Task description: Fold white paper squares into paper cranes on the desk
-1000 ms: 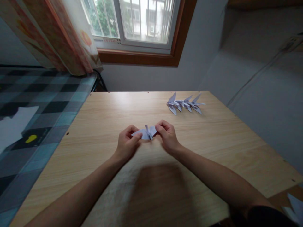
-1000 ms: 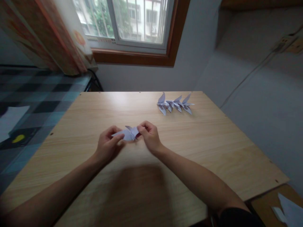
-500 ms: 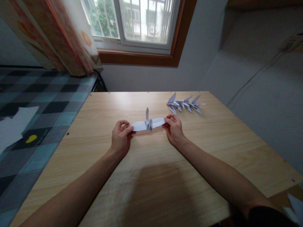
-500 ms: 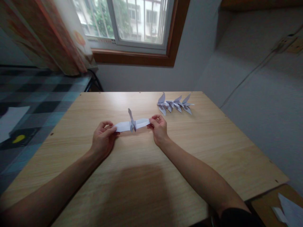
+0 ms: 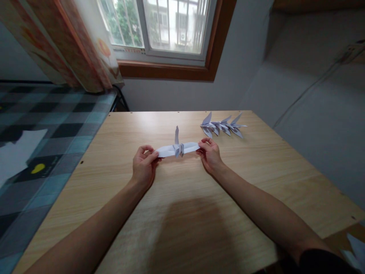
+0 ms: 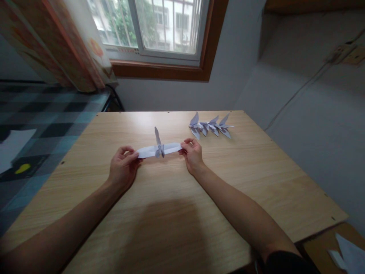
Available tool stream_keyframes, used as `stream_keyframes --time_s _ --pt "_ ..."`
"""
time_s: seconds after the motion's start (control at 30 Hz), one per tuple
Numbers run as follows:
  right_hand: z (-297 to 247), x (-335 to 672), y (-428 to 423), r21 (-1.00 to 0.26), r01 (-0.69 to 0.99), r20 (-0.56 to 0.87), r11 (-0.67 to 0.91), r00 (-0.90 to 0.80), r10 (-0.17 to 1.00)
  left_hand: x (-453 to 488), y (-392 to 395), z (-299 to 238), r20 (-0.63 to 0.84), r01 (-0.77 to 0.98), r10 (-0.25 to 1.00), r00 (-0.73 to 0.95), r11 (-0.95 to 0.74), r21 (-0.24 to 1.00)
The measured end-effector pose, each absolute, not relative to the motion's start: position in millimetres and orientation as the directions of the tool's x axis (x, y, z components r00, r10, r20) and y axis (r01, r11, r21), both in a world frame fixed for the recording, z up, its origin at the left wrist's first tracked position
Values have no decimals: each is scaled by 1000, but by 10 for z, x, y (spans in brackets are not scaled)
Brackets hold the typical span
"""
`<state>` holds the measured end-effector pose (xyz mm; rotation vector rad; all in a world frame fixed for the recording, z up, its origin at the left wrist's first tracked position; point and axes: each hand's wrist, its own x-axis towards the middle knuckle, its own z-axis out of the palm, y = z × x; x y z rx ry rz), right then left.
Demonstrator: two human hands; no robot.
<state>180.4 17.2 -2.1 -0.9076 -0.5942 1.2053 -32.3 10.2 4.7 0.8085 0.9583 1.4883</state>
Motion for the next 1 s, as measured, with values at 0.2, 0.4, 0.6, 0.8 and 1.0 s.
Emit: stream_keyframes --time_s 0.2,0.4,0.6,0.8,1.0 --pt "-54 1902 263 -904 -396 13 161 350 937 -311 108 20 -17 -417 986 -168 -55 907" --pt "-132 2042 393 -877 -460 -85 136 428 900 -315 90 29 18 -373 987 -160 -77 925" --pt "-163 2168 473 -799 -581 -99 157 385 918 -307 77 33 27 -345 989 -148 -78 935" --pt "-142 2147 446 -819 -557 -62 135 321 945 -307 82 22 38 -343 988 -147 -87 935" --pt "-159 2158 445 -874 -417 24 249 476 879 -301 82 51 57 -336 988 -147 -104 936"
